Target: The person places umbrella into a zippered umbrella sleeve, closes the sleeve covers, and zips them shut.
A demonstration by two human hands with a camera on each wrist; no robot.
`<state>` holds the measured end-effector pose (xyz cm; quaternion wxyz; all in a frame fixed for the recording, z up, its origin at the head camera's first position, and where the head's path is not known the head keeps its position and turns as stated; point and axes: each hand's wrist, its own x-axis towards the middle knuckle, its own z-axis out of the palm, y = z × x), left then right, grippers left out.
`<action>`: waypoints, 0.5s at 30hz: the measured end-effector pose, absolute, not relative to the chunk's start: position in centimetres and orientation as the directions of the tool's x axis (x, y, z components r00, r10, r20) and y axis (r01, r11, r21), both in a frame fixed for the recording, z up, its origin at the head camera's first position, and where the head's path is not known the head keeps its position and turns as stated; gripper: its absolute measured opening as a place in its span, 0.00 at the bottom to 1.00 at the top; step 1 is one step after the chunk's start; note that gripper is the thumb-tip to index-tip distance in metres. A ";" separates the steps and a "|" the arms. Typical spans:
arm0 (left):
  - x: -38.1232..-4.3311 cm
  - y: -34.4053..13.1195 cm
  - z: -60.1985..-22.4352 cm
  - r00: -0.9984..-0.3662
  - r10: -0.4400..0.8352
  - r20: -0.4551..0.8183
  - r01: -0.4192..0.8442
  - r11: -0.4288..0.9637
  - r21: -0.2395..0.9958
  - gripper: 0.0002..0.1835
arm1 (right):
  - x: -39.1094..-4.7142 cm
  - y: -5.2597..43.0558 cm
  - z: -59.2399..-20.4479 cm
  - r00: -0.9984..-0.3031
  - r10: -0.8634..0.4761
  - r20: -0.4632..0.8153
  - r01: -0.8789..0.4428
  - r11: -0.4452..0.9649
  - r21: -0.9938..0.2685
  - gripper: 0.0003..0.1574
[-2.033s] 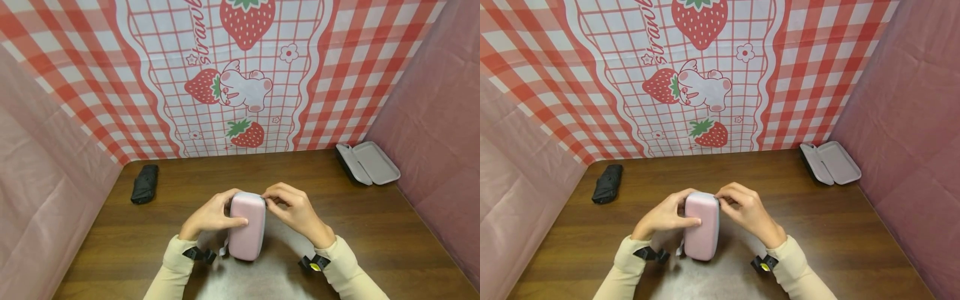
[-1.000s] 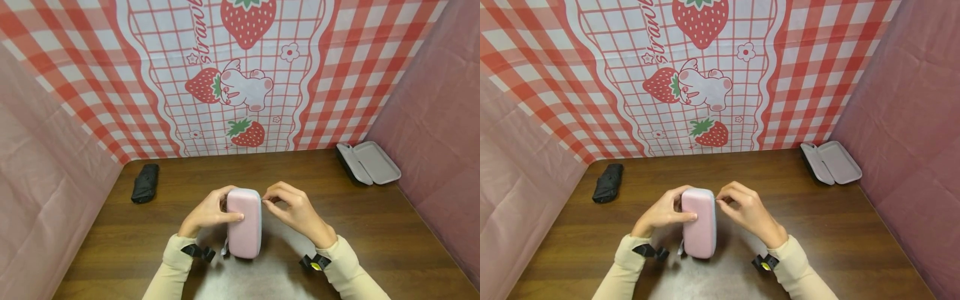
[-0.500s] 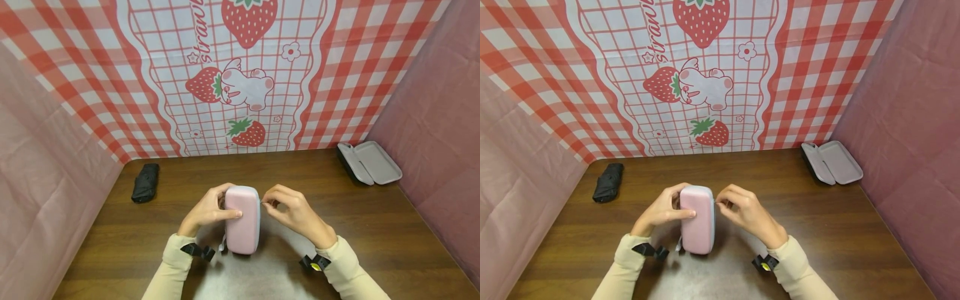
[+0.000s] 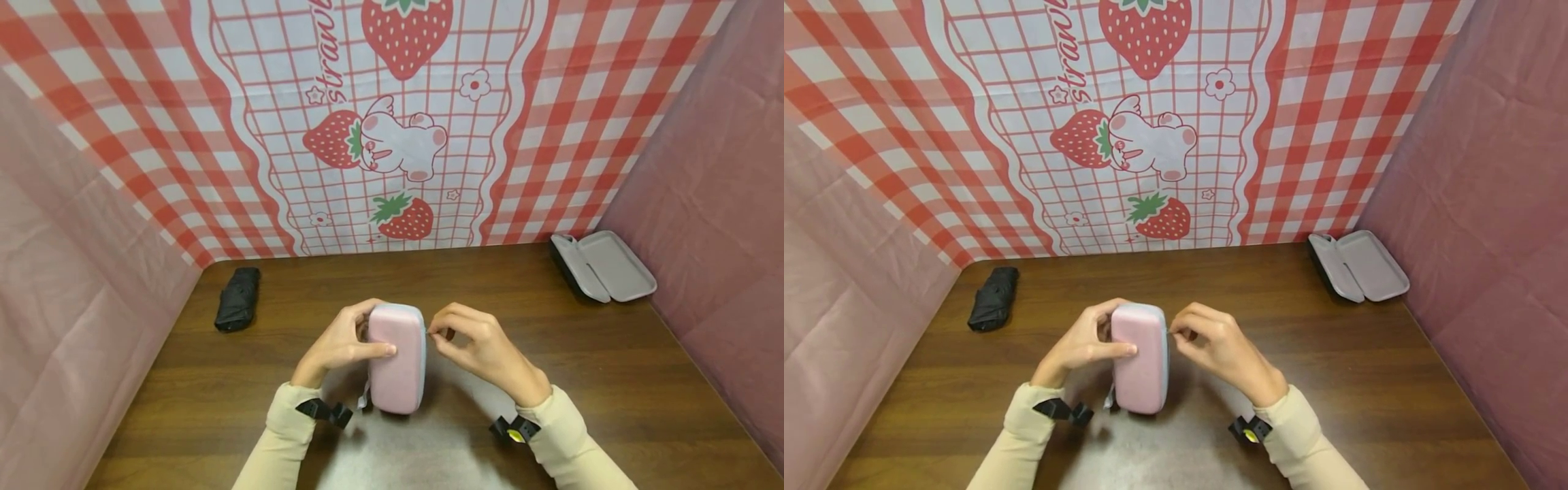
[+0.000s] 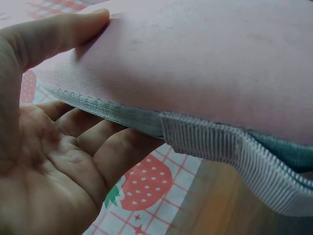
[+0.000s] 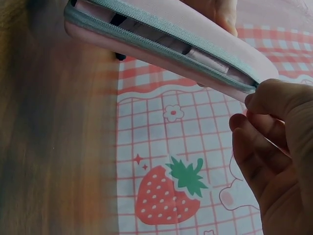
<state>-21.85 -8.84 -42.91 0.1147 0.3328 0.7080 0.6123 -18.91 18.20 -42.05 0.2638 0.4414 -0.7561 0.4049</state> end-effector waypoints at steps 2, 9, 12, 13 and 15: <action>-21.8 -8.8 -42.9 -0.759 0.605 0.240 0.324 0.030 0.946 0.26 | -18.9 18.3 -42.0 -0.479 -0.459 0.748 -0.877 0.286 -0.386 0.05; -21.8 -8.8 -42.8 -0.779 0.586 0.223 0.302 0.038 0.953 0.27 | -18.8 18.3 -42.1 -0.488 -0.473 0.734 -0.873 0.279 -0.400 0.07; -21.8 -8.9 -42.7 -0.783 0.579 0.229 0.303 0.034 0.952 0.27 | -18.9 18.2 -42.2 -0.485 -0.482 0.730 -0.875 0.271 -0.402 0.06; -21.8 -8.9 -42.7 -0.784 0.576 0.232 0.305 0.032 0.952 0.27 | -18.9 18.2 -42.3 -0.486 -0.484 0.728 -0.874 0.271 -0.403 0.06; -21.8 -8.9 -42.7 -0.785 0.573 0.234 0.308 0.033 0.951 0.27 | -18.8 18.1 -42.3 -0.490 -0.484 0.725 -0.872 0.278 -0.403 0.07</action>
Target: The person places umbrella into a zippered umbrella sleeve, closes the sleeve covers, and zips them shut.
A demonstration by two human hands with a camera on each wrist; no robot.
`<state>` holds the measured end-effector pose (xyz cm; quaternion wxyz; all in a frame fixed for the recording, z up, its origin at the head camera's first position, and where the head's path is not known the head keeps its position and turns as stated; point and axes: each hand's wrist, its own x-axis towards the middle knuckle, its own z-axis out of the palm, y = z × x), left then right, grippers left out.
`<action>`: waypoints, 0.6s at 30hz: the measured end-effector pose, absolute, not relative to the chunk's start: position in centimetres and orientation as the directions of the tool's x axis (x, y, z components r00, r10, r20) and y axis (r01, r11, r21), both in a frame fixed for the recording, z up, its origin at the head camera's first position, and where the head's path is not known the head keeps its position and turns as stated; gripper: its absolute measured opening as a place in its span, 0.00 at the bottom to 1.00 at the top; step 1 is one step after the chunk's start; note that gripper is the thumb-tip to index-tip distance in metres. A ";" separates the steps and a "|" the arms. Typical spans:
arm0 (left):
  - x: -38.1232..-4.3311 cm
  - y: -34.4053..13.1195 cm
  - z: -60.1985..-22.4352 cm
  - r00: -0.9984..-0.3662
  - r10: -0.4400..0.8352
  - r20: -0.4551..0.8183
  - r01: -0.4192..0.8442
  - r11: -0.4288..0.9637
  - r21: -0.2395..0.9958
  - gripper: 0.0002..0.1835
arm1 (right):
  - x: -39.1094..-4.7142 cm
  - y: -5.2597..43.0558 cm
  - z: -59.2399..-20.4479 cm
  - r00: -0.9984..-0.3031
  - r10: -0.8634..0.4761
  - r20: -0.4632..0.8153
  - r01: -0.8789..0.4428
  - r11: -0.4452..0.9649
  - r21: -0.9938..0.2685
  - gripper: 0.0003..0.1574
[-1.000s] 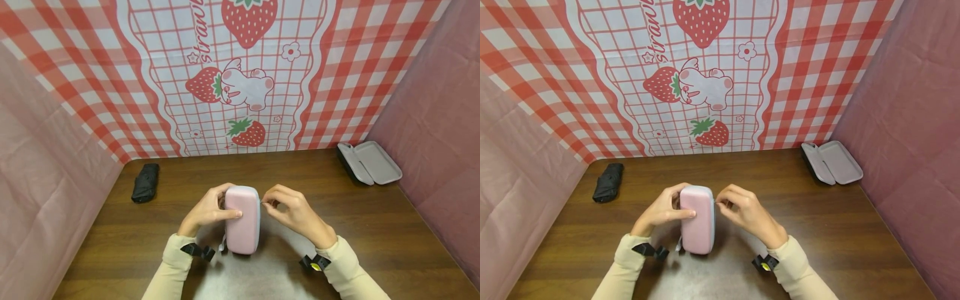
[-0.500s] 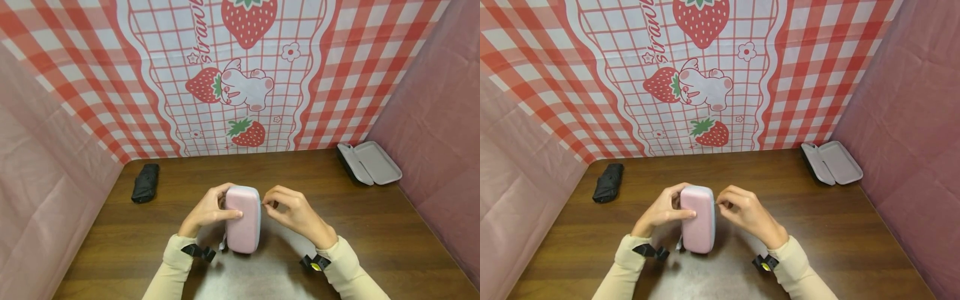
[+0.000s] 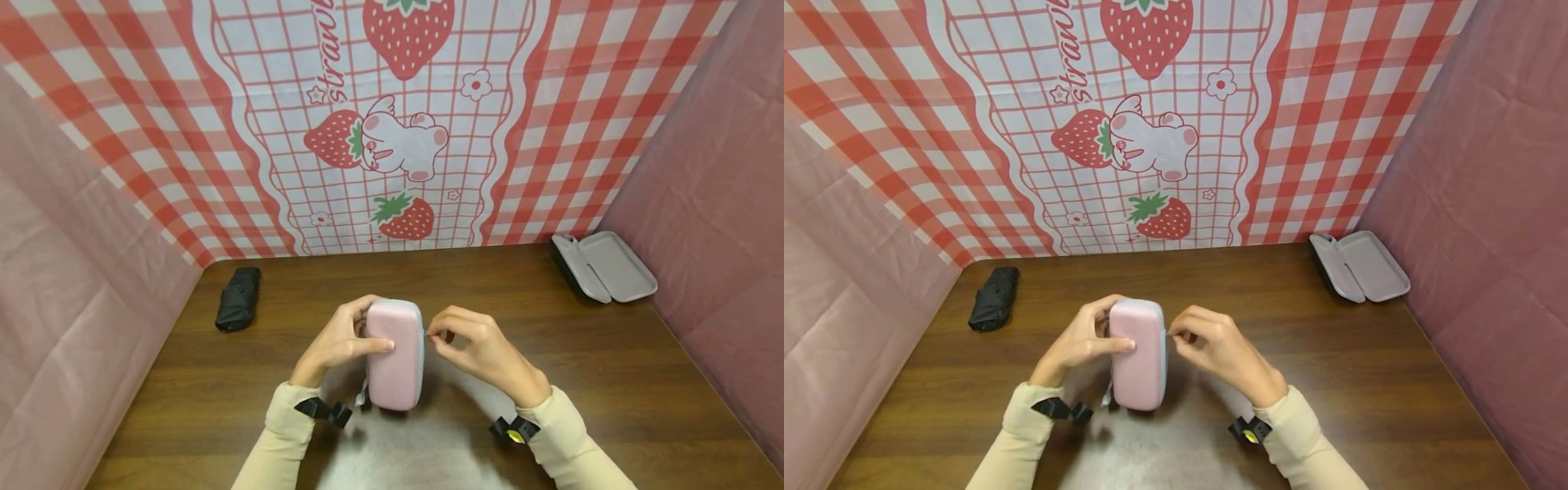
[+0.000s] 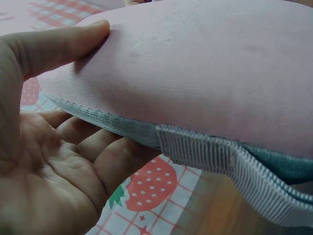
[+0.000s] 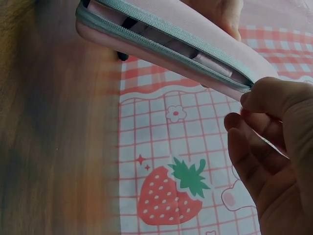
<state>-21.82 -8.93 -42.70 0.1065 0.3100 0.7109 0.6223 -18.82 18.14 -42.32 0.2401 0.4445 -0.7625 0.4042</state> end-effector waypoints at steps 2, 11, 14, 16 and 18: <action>-21.8 -8.9 -42.7 -0.786 0.574 0.231 0.304 0.033 0.952 0.26 | -18.8 18.1 -42.3 -0.497 -0.484 0.721 -0.868 0.289 -0.404 0.11; -21.8 -8.7 -42.6 -0.798 0.570 0.195 0.284 0.070 0.956 0.27 | -18.9 18.0 -42.6 -0.494 -0.479 0.726 -0.867 0.325 -0.377 0.09; -21.8 -8.7 -42.7 -0.797 0.575 0.185 0.280 0.079 0.957 0.27 | -18.9 18.0 -42.7 -0.494 -0.478 0.726 -0.867 0.333 -0.370 0.07; -21.8 -8.7 -42.6 -0.800 0.571 0.184 0.276 0.078 0.958 0.27 | -18.9 18.0 -42.6 -0.503 -0.480 0.719 -0.861 0.343 -0.374 0.09; -21.8 -8.8 -42.6 -0.802 0.568 0.184 0.275 0.078 0.958 0.28 | -18.9 18.0 -42.7 -0.514 -0.482 0.709 -0.855 0.354 -0.379 0.12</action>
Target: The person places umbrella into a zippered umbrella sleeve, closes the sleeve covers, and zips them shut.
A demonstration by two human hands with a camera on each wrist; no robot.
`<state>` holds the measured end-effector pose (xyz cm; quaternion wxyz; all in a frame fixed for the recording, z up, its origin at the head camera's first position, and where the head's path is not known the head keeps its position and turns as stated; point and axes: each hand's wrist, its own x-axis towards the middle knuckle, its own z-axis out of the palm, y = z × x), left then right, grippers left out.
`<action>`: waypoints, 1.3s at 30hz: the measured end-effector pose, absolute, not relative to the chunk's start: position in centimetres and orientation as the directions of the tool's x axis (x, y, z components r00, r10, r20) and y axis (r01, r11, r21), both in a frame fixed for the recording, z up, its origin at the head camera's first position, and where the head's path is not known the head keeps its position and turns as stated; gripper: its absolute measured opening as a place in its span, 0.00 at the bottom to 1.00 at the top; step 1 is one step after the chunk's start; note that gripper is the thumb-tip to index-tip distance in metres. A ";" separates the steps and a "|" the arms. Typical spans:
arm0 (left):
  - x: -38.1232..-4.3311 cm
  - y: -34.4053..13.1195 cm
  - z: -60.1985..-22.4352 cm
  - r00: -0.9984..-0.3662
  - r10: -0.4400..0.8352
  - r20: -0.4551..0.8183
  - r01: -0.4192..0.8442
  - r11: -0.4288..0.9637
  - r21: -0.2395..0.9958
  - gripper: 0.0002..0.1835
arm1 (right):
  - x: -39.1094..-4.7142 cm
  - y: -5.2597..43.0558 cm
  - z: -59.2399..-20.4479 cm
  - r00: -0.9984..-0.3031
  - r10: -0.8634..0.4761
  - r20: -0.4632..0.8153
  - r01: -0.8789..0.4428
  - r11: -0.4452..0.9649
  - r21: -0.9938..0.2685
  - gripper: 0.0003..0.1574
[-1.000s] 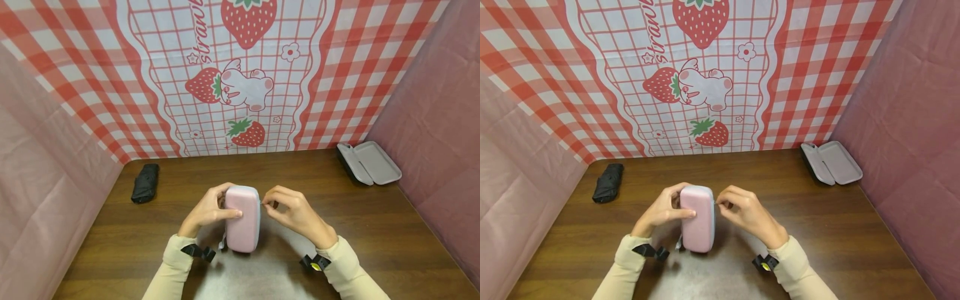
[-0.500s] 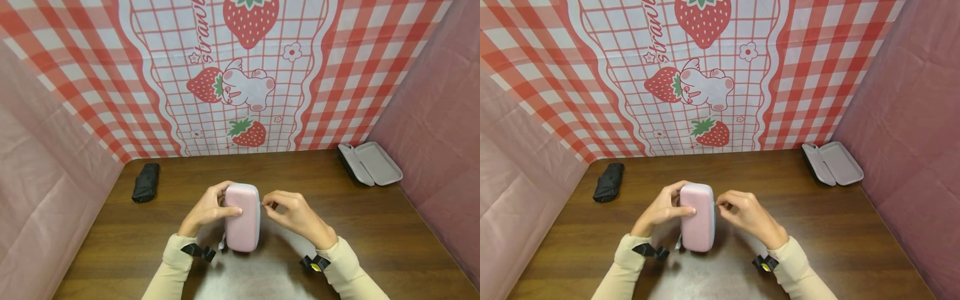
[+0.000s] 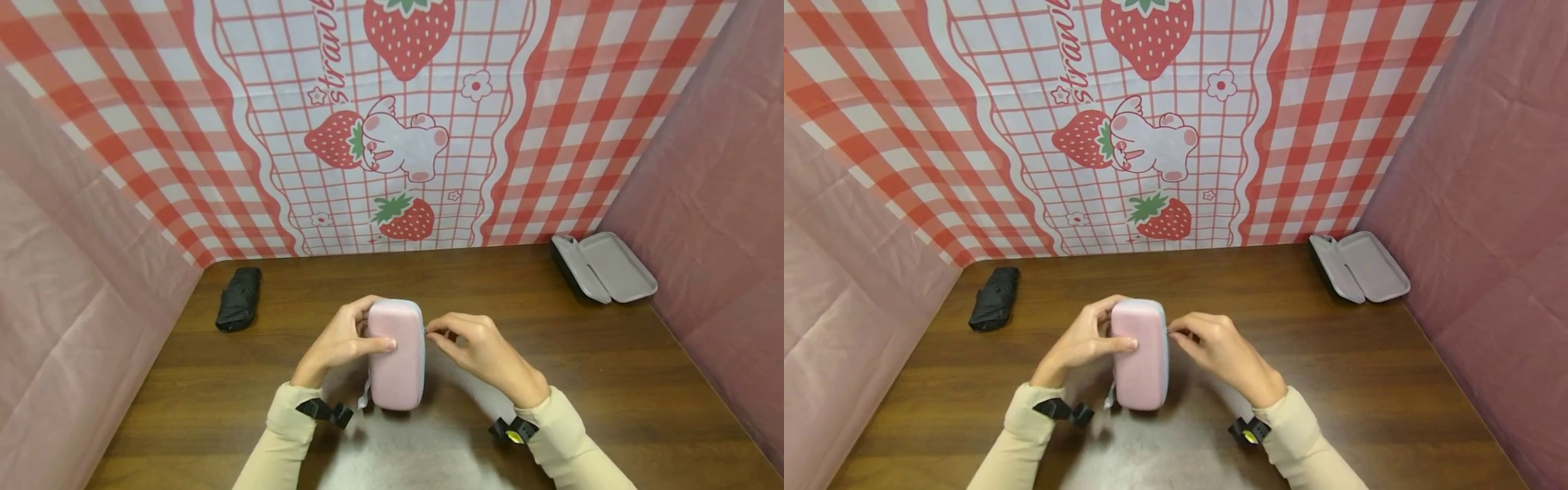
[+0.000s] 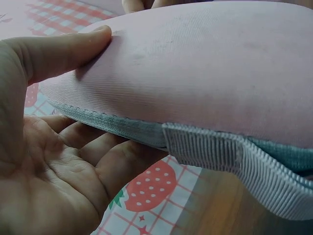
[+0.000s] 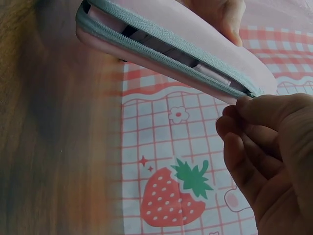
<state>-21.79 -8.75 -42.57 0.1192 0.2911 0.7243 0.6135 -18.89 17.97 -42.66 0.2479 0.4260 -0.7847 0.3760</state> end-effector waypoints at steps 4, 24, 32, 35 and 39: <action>-21.9 -8.8 -42.6 -0.803 0.567 0.183 0.276 0.082 0.958 0.28 | -18.9 18.0 -42.7 -0.535 -0.485 0.691 -0.842 0.369 -0.393 0.13; -21.9 -8.8 -42.7 -0.794 0.579 0.186 0.298 0.104 0.949 0.28 | -18.8 18.0 -42.9 -0.541 -0.492 0.682 -0.840 0.346 -0.417 0.12; -21.9 -8.9 -42.7 -0.801 0.571 0.182 0.288 0.102 0.952 0.28 | -19.0 18.0 -42.9 -0.508 -0.491 0.707 -0.861 0.319 -0.397 0.14; -21.9 -8.9 -42.7 -0.801 0.568 0.188 0.293 0.099 0.951 0.27 | -19.0 18.0 -42.9 -0.513 -0.490 0.705 -0.858 0.326 -0.397 0.14; -22.0 -8.9 -42.6 -0.800 0.568 0.193 0.293 0.088 0.952 0.27 | -18.9 17.9 -42.9 -0.527 -0.489 0.696 -0.849 0.334 -0.409 0.13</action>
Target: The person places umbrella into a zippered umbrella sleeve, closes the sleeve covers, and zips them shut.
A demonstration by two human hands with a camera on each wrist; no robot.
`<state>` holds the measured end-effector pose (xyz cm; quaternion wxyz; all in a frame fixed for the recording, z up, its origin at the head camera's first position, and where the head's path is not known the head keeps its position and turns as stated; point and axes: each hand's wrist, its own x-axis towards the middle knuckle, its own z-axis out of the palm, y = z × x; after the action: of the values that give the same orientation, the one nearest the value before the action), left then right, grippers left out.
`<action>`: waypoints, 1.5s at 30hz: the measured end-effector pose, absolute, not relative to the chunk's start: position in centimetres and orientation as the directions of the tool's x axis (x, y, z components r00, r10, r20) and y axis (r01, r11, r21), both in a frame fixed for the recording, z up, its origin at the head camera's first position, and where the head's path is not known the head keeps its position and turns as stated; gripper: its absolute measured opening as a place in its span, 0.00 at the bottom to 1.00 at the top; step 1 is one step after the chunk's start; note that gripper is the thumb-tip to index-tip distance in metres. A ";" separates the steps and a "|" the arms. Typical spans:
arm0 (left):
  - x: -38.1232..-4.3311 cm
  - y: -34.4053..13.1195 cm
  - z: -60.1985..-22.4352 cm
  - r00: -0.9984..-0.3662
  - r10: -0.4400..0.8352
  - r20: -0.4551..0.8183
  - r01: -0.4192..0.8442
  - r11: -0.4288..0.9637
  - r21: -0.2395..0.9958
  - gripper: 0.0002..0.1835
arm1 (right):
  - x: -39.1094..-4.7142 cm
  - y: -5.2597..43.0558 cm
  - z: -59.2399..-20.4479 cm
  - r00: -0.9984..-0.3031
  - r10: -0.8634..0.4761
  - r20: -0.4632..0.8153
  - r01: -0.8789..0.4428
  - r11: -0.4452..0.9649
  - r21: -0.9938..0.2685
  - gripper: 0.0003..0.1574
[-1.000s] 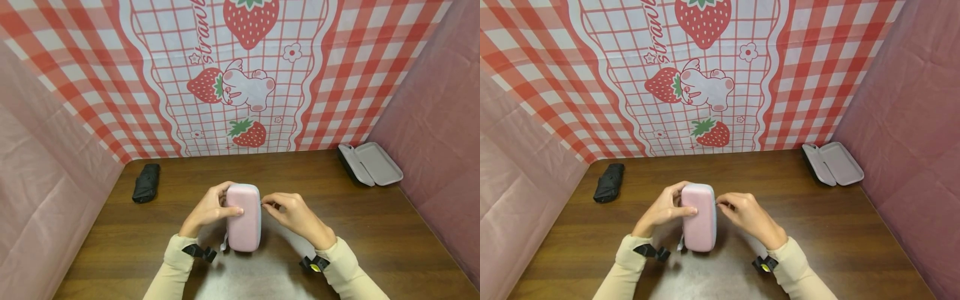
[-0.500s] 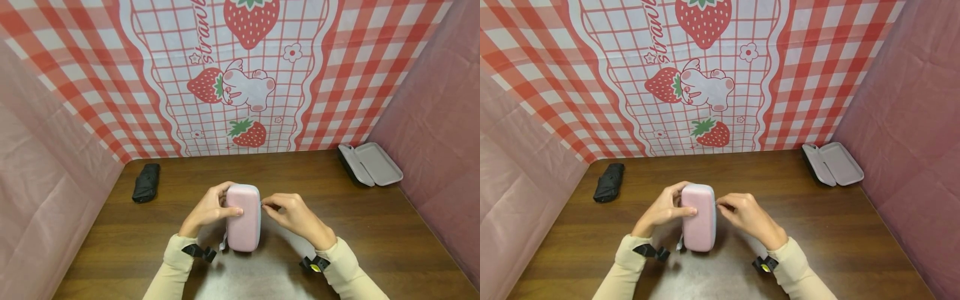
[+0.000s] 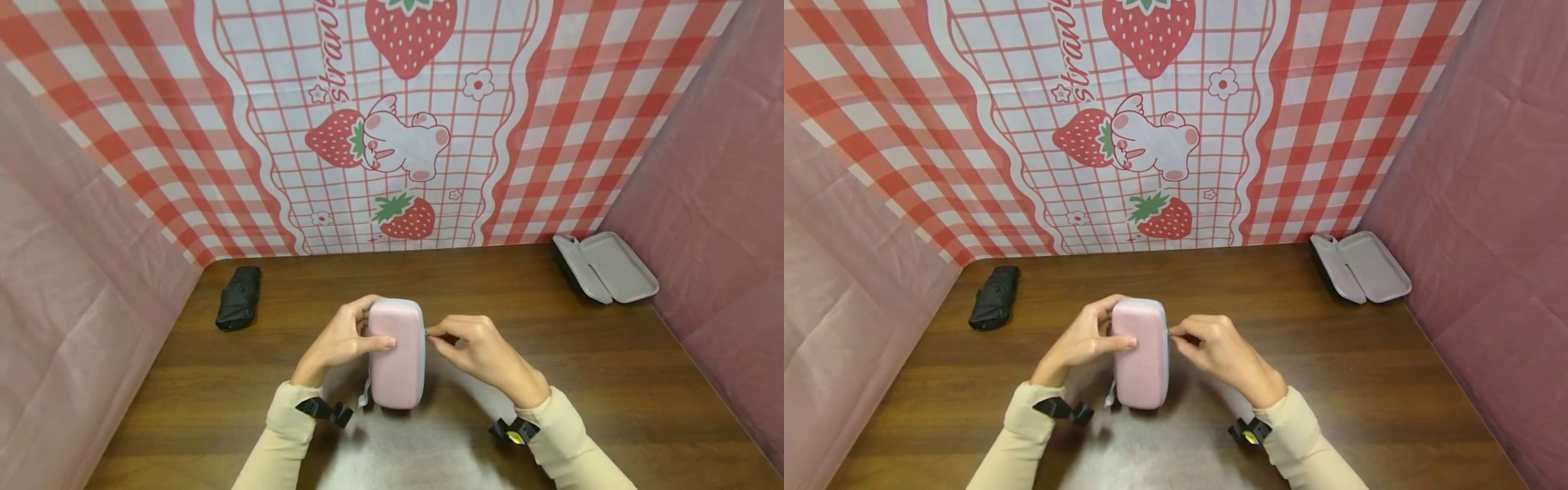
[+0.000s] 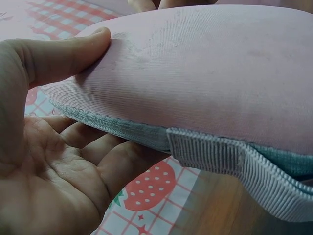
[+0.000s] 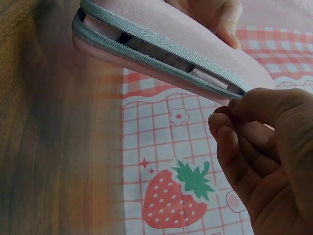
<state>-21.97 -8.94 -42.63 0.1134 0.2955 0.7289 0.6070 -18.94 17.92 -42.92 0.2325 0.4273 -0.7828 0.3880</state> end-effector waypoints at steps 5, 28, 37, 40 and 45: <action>-22.0 -8.9 -42.6 -0.804 0.566 0.185 0.279 0.084 0.957 0.27 | -19.0 17.9 -43.0 -0.517 -0.488 0.703 -0.855 0.321 -0.406 0.14; -21.8 -9.0 -42.5 -0.827 0.521 0.210 0.287 0.070 0.955 0.28 | -19.0 17.8 -43.3 -0.511 -0.509 0.693 -0.860 0.302 -0.412 0.16; -21.9 -9.1 -42.5 -0.830 0.512 0.221 0.294 0.066 0.954 0.27 | -18.9 17.8 -43.3 -0.504 -0.514 0.695 -0.864 0.297 -0.407 0.16; -21.9 -9.1 -42.5 -0.834 0.505 0.222 0.286 0.052 0.957 0.27 | -18.9 17.8 -43.3 -0.513 -0.517 0.685 -0.858 0.301 -0.416 0.15; -21.8 -9.2 -42.5 -0.845 0.486 0.225 0.277 0.038 0.960 0.27 | -18.9 17.7 -43.3 -0.513 -0.523 0.681 -0.859 0.300 -0.416 0.15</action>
<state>-21.82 -9.19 -42.47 0.0815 0.2664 0.7157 0.6404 -18.88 17.74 -43.34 0.2151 0.4444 -0.7770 0.3906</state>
